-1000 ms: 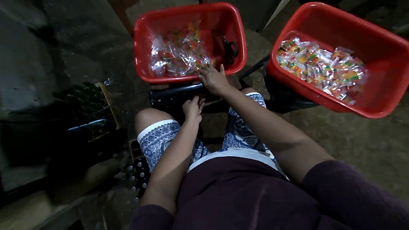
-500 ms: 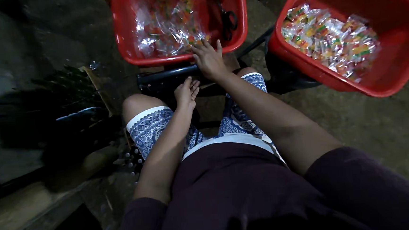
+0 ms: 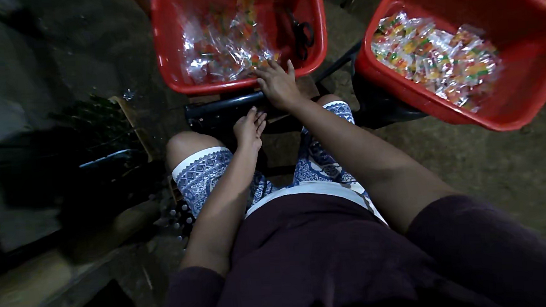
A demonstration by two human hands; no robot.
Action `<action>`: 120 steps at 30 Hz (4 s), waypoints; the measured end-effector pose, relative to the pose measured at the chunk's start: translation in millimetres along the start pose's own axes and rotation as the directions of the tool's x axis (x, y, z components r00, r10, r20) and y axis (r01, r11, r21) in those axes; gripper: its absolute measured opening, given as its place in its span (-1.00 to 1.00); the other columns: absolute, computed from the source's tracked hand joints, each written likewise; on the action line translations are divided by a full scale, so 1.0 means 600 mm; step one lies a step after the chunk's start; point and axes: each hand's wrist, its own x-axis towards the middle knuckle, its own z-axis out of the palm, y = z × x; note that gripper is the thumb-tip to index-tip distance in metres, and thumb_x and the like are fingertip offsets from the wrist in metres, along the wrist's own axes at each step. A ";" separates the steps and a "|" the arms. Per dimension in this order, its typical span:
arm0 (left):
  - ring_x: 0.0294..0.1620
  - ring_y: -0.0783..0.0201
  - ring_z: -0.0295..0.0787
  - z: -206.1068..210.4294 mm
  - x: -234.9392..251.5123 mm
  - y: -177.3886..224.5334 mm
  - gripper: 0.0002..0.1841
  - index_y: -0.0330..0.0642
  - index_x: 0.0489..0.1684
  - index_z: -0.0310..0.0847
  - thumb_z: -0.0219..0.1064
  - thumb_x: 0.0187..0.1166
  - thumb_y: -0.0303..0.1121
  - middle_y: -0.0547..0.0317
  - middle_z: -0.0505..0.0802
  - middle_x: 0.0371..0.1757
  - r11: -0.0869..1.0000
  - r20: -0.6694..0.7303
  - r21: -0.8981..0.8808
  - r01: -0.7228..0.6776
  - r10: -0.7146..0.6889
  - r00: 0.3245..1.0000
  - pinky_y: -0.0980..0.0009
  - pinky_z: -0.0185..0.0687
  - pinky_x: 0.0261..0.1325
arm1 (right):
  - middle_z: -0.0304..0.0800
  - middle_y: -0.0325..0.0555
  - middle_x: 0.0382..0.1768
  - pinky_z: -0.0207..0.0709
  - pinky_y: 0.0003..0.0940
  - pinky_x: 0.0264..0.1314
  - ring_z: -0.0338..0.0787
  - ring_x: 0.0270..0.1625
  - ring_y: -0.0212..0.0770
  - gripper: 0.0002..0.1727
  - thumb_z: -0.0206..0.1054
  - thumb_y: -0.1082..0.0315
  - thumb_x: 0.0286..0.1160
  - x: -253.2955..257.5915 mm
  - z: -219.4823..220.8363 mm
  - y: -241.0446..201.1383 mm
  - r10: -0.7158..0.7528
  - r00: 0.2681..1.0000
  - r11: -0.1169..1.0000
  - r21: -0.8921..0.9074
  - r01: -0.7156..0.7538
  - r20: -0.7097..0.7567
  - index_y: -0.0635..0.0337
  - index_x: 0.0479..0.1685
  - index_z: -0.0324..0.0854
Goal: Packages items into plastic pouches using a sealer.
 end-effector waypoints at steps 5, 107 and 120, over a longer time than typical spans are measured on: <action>-0.06 0.26 0.79 -0.002 -0.001 0.000 -0.64 -0.42 0.36 0.40 0.23 0.78 -0.33 -0.08 0.74 0.10 1.000 0.007 -0.001 -0.004 0.004 1.000 0.40 0.74 -0.01 | 0.39 0.00 0.73 -0.47 0.62 0.74 0.07 0.88 0.19 -0.42 -0.17 -0.02 0.92 0.006 -0.045 -0.020 0.049 0.985 0.990 0.124 -0.070 0.166 -0.02 0.71 0.45; -0.11 0.44 0.80 0.009 0.009 0.213 -0.81 -0.33 0.16 0.53 0.08 0.82 -0.44 0.26 0.80 -0.09 0.542 0.086 -0.017 -0.840 0.838 0.539 0.42 0.78 0.07 | 0.58 0.53 0.38 0.35 0.25 0.60 0.58 0.49 0.39 -0.49 0.31 0.30 0.67 -0.267 -0.268 0.294 0.551 0.586 0.834 0.369 -0.410 -0.594 0.56 0.42 0.48; -0.09 0.44 0.81 -0.008 0.110 0.242 -0.81 -0.34 0.15 0.55 0.14 0.80 -0.43 0.22 0.79 -0.07 0.706 0.109 0.108 -0.700 0.692 0.714 0.43 0.77 0.11 | 0.80 0.26 0.10 0.62 0.31 0.28 0.81 0.19 0.27 -0.79 0.41 0.58 0.42 0.083 -0.101 0.154 -0.210 0.966 0.972 -0.075 0.223 0.150 0.35 0.00 0.80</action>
